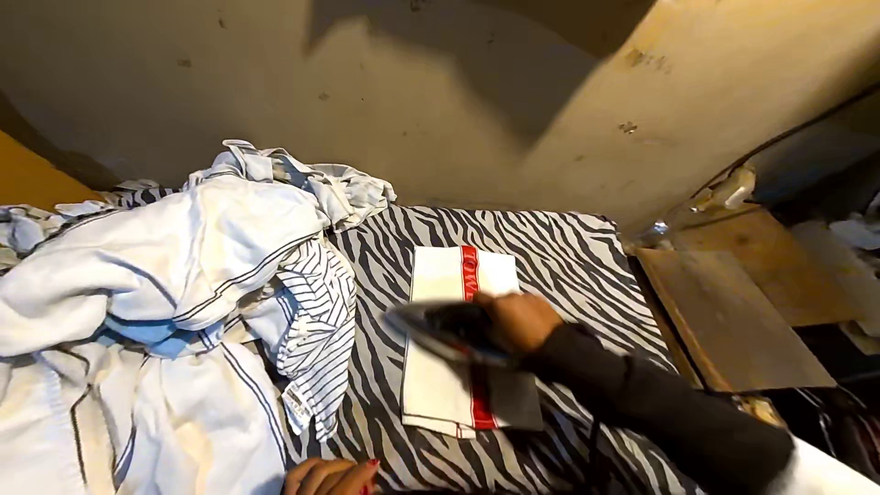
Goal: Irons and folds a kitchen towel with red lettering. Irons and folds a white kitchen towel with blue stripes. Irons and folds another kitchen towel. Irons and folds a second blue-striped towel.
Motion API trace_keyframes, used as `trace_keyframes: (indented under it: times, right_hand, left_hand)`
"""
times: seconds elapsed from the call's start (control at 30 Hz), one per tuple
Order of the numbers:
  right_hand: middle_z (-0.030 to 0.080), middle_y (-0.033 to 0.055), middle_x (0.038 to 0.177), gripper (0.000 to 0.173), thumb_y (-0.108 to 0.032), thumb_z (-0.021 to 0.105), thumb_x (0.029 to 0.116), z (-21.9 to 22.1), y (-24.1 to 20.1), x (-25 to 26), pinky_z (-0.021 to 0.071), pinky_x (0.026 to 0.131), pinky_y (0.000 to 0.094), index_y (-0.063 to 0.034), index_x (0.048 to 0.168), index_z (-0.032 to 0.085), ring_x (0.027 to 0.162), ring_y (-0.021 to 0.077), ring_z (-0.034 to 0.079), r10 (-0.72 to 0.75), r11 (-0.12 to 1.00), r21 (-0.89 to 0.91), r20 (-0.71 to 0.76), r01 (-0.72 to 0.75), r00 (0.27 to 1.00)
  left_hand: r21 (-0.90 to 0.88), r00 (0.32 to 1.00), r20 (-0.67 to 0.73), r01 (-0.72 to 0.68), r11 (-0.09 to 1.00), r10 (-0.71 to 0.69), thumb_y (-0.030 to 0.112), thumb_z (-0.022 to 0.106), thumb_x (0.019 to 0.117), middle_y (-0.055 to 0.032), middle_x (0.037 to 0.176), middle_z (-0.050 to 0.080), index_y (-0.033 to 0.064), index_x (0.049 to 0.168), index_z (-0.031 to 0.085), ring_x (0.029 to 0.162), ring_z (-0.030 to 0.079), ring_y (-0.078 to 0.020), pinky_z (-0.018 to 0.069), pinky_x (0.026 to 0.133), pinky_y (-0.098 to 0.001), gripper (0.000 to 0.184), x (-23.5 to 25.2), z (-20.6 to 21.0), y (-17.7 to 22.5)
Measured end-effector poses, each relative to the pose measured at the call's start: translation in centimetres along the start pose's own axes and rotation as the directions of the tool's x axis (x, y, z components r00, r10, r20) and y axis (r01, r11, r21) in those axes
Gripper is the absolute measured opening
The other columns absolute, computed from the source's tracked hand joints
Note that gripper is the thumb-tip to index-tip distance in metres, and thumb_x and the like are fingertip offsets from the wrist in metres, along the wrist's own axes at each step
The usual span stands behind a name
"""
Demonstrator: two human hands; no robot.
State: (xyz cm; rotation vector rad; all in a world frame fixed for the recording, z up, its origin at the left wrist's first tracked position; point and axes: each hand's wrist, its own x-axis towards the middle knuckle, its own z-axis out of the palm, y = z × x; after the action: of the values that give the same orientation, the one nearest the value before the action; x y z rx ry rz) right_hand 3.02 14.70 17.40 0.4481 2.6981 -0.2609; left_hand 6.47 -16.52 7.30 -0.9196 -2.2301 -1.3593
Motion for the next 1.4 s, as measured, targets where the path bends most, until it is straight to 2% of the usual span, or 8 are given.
trace_keyframes:
  times: [0.17,0.43,0.53,0.67,0.8,0.9,1.03,1.4]
  right_hand:
    - [0.071,0.0277,0.108,0.028,-0.019,0.068,0.0957,-0.7,1.4,9.1,0.0526,0.081,0.0695,-0.0028,0.119,0.069,0.103,0.0498,0.068,0.192,0.978,0.109,-0.152,-0.177,0.970]
    - [0.070,0.0312,0.098,0.025,-0.009,0.062,0.0986,4.9,-3.2,-3.6,0.0524,0.075,0.0703,0.0017,0.121,0.064,0.093,0.0547,0.068,-0.220,0.973,0.110,0.181,0.202,0.959]
    - [0.070,0.0296,0.096,0.023,-0.014,0.066,0.0964,3.6,-0.5,-5.7,0.0515,0.076,0.0711,-0.0008,0.116,0.067,0.093,0.0539,0.068,-0.059,0.990,0.134,0.206,0.031,0.977]
    - [0.070,0.0309,0.095,0.037,-0.032,0.062,0.1031,2.7,4.6,-3.1,0.0513,0.077,0.0702,0.0020,0.119,0.065,0.094,0.0535,0.068,0.336,0.915,0.287,-0.156,-0.282,0.929]
    - [0.064,0.0373,0.121,0.068,-0.048,0.051,0.1071,2.9,6.6,2.0,0.0487,0.096,0.0695,0.0104,0.141,0.046,0.116,0.0543,0.063,0.597,0.738,0.478,-0.136,-0.475,0.791]
    - [0.067,0.0321,0.118,0.065,-0.048,0.043,0.1096,4.5,3.2,-1.4,0.0530,0.094,0.0630,0.0064,0.144,0.043,0.112,0.0490,0.067,0.593,0.720,0.429,0.028,-0.546,0.804]
    - [0.071,0.0269,0.110,0.062,-0.049,0.042,0.1098,5.4,0.7,-5.2,0.0555,0.088,0.0591,0.0028,0.143,0.045,0.106,0.0456,0.070,0.643,0.676,0.371,0.125,-0.637,0.756]
    - [0.069,0.0284,0.115,0.061,-0.049,0.044,0.1093,2.0,2.9,2.7,0.0551,0.088,0.0610,0.0030,0.141,0.047,0.110,0.0463,0.069,0.656,0.679,0.436,0.002,-0.591,0.755]
  left_hand:
    - [0.007,1.000,0.010,0.007,1.000,-0.008,0.020,0.051,0.1034,-0.0005,0.081,0.069,0.0105,0.096,0.070,0.087,0.063,-0.0091,0.0406,0.097,-0.0259,0.022,-0.1,0.4,-0.4]
    - [0.081,0.999,-0.007,0.041,0.996,-0.040,0.025,0.048,0.1058,0.0020,0.090,0.067,0.0120,0.102,0.065,0.095,0.062,-0.0035,0.0476,0.093,-0.0202,0.022,3.8,0.0,-2.2]
    - [0.107,0.996,0.077,0.028,0.994,-0.037,0.015,0.054,0.0981,-0.0192,0.105,0.071,-0.0080,0.115,0.066,0.103,0.067,-0.0192,0.0532,0.093,-0.0308,0.031,8.3,1.0,-3.7]
    - [0.062,0.982,0.187,-0.044,0.997,0.032,0.002,0.053,0.0951,-0.0274,0.118,0.069,-0.0107,0.115,0.069,0.114,0.067,-0.0364,0.0546,0.097,-0.0448,0.028,13.6,9.7,-3.4]
    - [0.105,0.803,0.596,-0.084,0.991,0.005,0.010,0.052,0.1024,-0.0238,0.157,0.043,-0.0025,0.146,0.051,0.152,0.030,-0.0411,0.0234,0.123,-0.0599,0.045,15.0,19.7,-3.6]
    - [0.271,0.736,0.672,-0.136,0.953,-0.086,0.037,0.044,0.1071,-0.0170,0.170,0.020,0.0069,0.161,0.032,0.158,0.013,-0.0354,0.0046,0.122,-0.0694,0.063,13.9,22.2,-6.5]
    - [0.320,0.741,0.666,-0.182,0.930,-0.084,0.042,0.038,0.1070,-0.0168,0.171,0.015,0.0054,0.161,0.029,0.159,0.011,-0.0354,0.0034,0.121,-0.0709,0.066,13.5,22.3,-7.1]
    - [0.362,0.735,0.669,-0.192,0.912,-0.111,0.038,0.039,0.1066,-0.0197,0.171,0.012,0.0022,0.161,0.026,0.159,0.008,-0.0378,0.0014,0.120,-0.0726,0.067,12.8,21.8,-6.5]
